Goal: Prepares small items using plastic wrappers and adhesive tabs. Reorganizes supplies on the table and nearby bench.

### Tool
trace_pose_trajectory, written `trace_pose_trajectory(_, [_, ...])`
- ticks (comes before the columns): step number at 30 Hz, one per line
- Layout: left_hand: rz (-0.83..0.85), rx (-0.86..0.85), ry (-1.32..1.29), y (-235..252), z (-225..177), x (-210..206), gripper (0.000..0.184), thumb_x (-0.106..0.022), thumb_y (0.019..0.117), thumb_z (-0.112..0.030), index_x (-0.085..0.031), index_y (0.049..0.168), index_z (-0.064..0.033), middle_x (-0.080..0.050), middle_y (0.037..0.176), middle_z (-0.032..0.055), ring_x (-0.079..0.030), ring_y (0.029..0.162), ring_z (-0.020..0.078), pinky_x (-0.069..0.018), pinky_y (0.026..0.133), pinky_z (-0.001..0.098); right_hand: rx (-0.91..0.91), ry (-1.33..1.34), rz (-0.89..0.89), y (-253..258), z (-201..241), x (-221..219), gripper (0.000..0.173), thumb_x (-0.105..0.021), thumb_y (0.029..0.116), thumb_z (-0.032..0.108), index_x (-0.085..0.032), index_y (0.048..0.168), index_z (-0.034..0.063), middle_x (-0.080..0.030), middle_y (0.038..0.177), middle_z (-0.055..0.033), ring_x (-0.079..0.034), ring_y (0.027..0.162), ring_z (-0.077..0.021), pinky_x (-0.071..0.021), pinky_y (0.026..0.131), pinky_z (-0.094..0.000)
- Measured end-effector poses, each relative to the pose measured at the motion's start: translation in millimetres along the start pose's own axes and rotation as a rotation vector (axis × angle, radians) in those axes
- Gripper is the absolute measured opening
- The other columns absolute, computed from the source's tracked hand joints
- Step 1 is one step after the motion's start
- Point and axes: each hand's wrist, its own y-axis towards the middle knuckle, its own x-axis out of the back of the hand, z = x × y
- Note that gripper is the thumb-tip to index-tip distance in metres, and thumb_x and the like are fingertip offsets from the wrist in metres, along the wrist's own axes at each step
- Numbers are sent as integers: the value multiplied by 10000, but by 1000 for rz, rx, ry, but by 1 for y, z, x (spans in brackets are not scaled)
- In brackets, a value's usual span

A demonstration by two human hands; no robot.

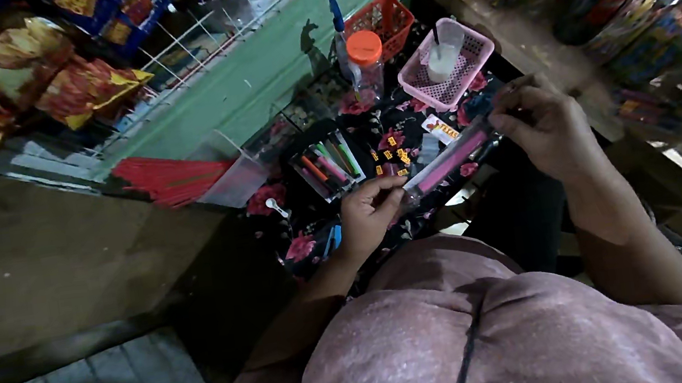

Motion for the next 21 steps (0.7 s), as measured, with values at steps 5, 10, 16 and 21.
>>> trace_pose_trajectory(5, [7,52,-6,-2,-3,9,165,-628,947,24,-700,1093,52,-723,953,44,-676,792,30,-589,749,207,-90,193,77,1,-7,8,271,-599,978,123,-575,1218,-1,-639,1028,4,-635,872,-3,-563,799,-206])
trace_pose_trajectory(10, [94,115,64,-1,-2,19,128,-615,992,-57,-697,1056,18,-714,926,34,-671,803,29,-580,769,211,-141,303,75,-1,-13,6,154,-590,982,103,-619,1130,75,-656,961,92,-636,789,22,-566,718,-177])
trace_pose_trajectory(16, [162,167,121,-1,-7,18,149,-547,1038,-88,-660,1046,9,-663,901,29,-620,776,10,-535,745,176,-110,258,85,-6,-14,9,161,-590,992,93,-636,1140,50,-646,901,108,-591,714,66,-522,654,-126])
trace_pose_trajectory(21, [182,180,102,3,-2,13,171,-545,1031,-105,-658,1052,22,-669,897,24,-637,783,9,-554,751,194,-120,225,83,-7,-13,11,148,-582,993,95,-648,1120,56,-637,869,109,-566,681,70,-501,631,-122])
